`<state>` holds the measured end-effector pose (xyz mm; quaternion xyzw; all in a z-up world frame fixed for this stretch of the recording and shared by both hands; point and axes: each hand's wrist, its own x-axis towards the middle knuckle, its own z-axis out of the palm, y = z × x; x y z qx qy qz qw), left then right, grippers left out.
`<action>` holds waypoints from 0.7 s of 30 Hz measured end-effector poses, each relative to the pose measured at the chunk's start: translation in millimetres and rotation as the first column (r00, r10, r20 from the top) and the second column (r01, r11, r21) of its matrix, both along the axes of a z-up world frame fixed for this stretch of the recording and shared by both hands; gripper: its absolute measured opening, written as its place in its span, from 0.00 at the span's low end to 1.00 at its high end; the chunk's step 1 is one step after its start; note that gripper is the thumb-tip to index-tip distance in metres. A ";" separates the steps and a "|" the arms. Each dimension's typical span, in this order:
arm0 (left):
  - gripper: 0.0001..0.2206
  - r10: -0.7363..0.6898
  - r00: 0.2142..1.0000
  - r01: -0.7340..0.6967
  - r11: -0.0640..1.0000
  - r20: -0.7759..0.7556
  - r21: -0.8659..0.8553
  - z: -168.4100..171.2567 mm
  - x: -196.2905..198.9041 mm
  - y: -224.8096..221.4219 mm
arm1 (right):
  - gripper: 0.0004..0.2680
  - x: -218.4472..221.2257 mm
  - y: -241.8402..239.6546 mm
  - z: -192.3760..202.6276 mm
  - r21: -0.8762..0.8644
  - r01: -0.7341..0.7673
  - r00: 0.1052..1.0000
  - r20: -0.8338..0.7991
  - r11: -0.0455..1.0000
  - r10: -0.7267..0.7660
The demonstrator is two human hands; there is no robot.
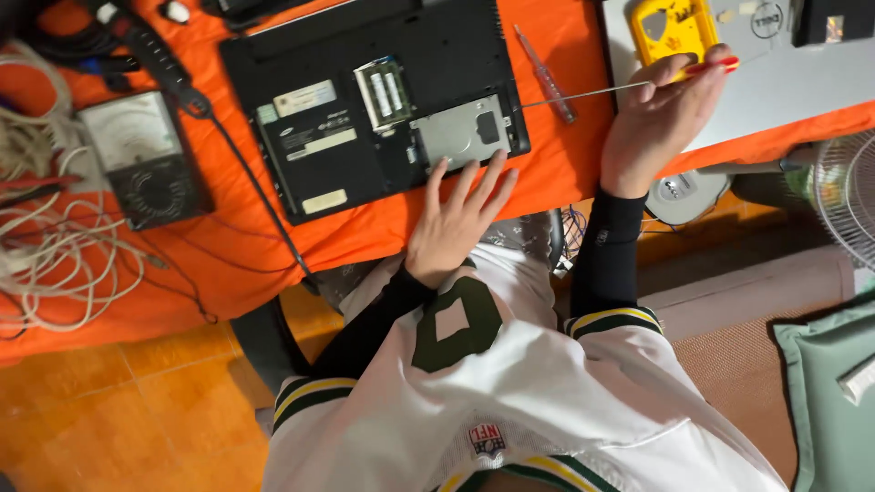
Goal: Installing and securing a hard drive inside a laptop using a screwdriver.
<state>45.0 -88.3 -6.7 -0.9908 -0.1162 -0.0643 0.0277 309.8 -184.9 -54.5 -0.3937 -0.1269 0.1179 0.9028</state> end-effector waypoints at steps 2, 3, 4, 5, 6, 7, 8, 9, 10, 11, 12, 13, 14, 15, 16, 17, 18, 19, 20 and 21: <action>0.28 -0.011 1.000 0.011 1.000 0.003 -0.008 0.2 1.1 0.4 | 0.11 -0.3 -0.2 5.2 -0.003 -0.024 1.000 0.010 1.000 0.024; 0.28 -0.012 1.000 0.012 1.000 0.005 -0.009 0.7 -0.4 0.6 | 0.10 -2.3 0.6 7.3 0.001 -0.058 0.998 0.019 0.998 0.058; 0.28 -0.014 1.000 0.014 1.000 -0.002 -0.014 0.3 -0.7 0.2 | 0.10 -3.3 -0.9 6.5 -0.004 -0.056 0.998 0.011 0.998 0.056; 0.28 -0.013 1.000 0.013 1.000 0.004 -0.010 0.2 -1.2 -0.1 | 0.10 -4.7 -2.4 6.0 0.004 -0.075 0.997 -0.002 0.997 0.075; 0.27 -0.012 1.000 0.012 1.000 0.015 -0.002 -0.2 0.0 0.9 | 0.10 -4.1 -2.3 6.0 0.016 -0.094 0.996 -0.011 0.995 0.094; 0.27 -0.014 1.000 0.014 1.000 0.013 -0.004 -1.1 -0.4 0.6 | 0.10 -4.0 -2.9 5.0 0.015 -0.091 0.996 -0.013 0.996 0.092; 0.27 -0.012 1.000 0.012 1.000 0.011 0.003 -2.0 -0.4 0.2 | 0.10 -3.4 -2.9 4.2 0.011 -0.094 0.996 -0.011 0.996 0.094; 0.27 -0.011 1.000 0.011 1.000 0.008 0.010 -2.6 -0.8 -0.1 | 0.09 -3.1 -2.9 3.6 0.008 -0.096 0.995 -0.009 0.995 0.096; 0.27 -0.009 1.000 0.009 1.000 0.009 0.010 -3.6 -0.9 -0.4 | 0.09 -2.5 -3.0 3.3 0.008 -0.098 0.995 -0.008 0.995 0.098; 0.27 -0.009 1.000 0.009 1.000 0.020 0.011 -4.5 -1.2 -0.6 | 0.09 -2.2 -3.1 3.1 -0.001 -0.094 0.996 -0.007 0.996 0.094; 0.27 -0.008 0.999 0.007 1.000 0.031 0.012 -5.5 -1.7 -1.2 | 0.09 -2.0 -3.2 2.8 -0.011 -0.092 0.996 -0.006 0.996 0.092; 0.27 -0.005 0.999 0.004 1.000 0.032 0.012 -6.0 -1.6 -0.4 | 0.09 -1.9 -2.1 3.3 -0.011 -0.095 0.995 -0.005 0.995 0.095; 0.27 -0.011 0.999 0.011 1.000 0.031 0.009 -6.3 -1.9 -0.4 | 0.09 -2.3 -2.1 3.8 -0.016 -0.100 0.995 -0.001 0.995 0.100; 0.27 -0.017 0.999 0.017 1.000 0.029 0.006 -6.6 -2.2 -0.5 | 0.08 -2.7 -2.1 4.3 -0.021 -0.106 0.994 0.002 0.994 0.106; 0.27 -0.015 0.999 0.015 1.000 0.029 0.004 -6.7 -2.1 -0.9 | 0.08 -3.2 -2.3 4.0 -0.023 -0.108 0.994 0.002 0.994 0.108; 0.27 -0.011 1.000 0.010 1.000 0.027 0.010 -6.6 -2.0 -1.4 | 0.08 -3.7 -2.6 3.9 -0.027 -0.111 0.994 0.008 0.993 0.111; 0.27 -0.007 1.000 0.006 1.000 0.026 0.019 -6.6 -1.2 -1.1 | 0.08 -3.5 -2.1 3.9 -0.029 -0.113 0.993 0.015 0.993 0.114; 0.27 -0.005 1.000 0.005 1.000 0.028 0.019 -8.1 -1.6 -1.4 | 0.08 -3.2 -2.0 2.7 -0.029 -0.115 0.993 0.016 0.993 0.115; 0.27 -0.008 0.999 0.007 1.000 0.039 0.015 -9.6 -1.9 -1.7 | 0.08 -2.5 -1.8 1.6 -0.038 -0.107 0.994 0.019 0.994 0.108; 0.27 -0.011 0.999 0.010 1.000 0.050 0.011 -11.2 -2.1 -2.0 | 0.09 -1.9 -1.6 0.4 -0.046 -0.099 0.995 0.022 0.994 0.100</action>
